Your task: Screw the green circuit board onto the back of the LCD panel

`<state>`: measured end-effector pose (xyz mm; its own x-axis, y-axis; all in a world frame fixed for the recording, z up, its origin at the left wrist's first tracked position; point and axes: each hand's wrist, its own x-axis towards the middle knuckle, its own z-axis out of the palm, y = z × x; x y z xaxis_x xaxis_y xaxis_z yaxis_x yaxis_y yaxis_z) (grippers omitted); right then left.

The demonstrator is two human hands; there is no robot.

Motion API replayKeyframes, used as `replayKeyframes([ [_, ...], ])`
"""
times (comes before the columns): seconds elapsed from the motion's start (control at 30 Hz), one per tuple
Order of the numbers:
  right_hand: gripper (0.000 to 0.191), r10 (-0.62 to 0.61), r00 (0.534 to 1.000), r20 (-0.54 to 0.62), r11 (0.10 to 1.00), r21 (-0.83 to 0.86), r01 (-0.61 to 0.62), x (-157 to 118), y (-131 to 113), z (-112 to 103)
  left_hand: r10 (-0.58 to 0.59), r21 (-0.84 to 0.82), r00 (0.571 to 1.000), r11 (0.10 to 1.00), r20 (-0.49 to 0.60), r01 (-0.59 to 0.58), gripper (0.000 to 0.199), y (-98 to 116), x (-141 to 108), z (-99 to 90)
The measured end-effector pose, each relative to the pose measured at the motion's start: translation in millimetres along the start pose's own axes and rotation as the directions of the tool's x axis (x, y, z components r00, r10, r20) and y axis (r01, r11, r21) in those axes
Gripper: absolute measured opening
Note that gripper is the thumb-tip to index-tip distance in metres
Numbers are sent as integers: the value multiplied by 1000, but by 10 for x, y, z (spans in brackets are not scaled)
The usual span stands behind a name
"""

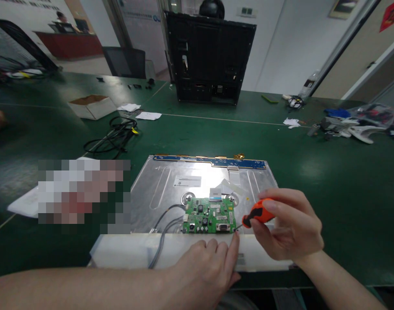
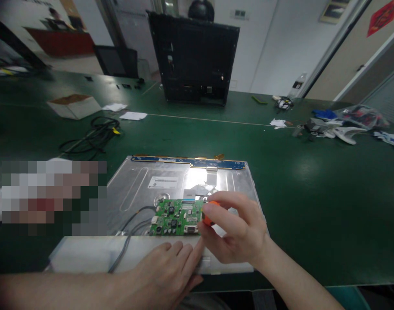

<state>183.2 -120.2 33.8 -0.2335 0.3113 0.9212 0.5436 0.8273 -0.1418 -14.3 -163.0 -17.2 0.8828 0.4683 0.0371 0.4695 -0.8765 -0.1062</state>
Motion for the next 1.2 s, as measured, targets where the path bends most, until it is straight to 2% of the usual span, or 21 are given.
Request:
replayKeyframes([
  [0.17, 58, 9, 1000, 16, 985, 172, -12, -23, 22, 17, 14, 24, 1000, 1000, 0, -14, 61, -6, 6, -21],
  [0.3, 69, 19, 999, 35, 981, 194, -25, 12, 3, -5, 9, 25, 1000, 1000, -21, -8, 61, -1, 7, -15],
  [0.43, 70, 70, 996, 63, 970, 229, -82, 29, -7, -21, 15, 30, 1000, 999, -20, -15, 58, -1, 1, 3],
  [0.63, 69, 60, 996, 60, 937, 342, -77, -21, 19, 14, 24, 25, 999, 999, -35, -24, 60, -5, -5, 17],
  [0.93, 55, 33, 996, 80, 968, 245, -52, -43, 22, -40, 10, 19, 1000, 1000, -24, -10, 62, -7, 0, 7],
  [1.03, 47, 34, 999, 24, 975, 220, -39, -30, 26, -18, 16, 34, 1000, 999, -22, -16, 58, -11, -2, 18],
  [1.1, 47, 22, 1000, -12, 988, 155, -20, -10, 25, 0, 21, 35, 999, 999, -25, -20, 58, -13, -4, 19],
  [1.2, 49, 4, 1000, -4, 999, 53, -4, 23, 8, 11, 18, 27, 1000, 999, -24, -18, 58, -12, -6, 12],
])
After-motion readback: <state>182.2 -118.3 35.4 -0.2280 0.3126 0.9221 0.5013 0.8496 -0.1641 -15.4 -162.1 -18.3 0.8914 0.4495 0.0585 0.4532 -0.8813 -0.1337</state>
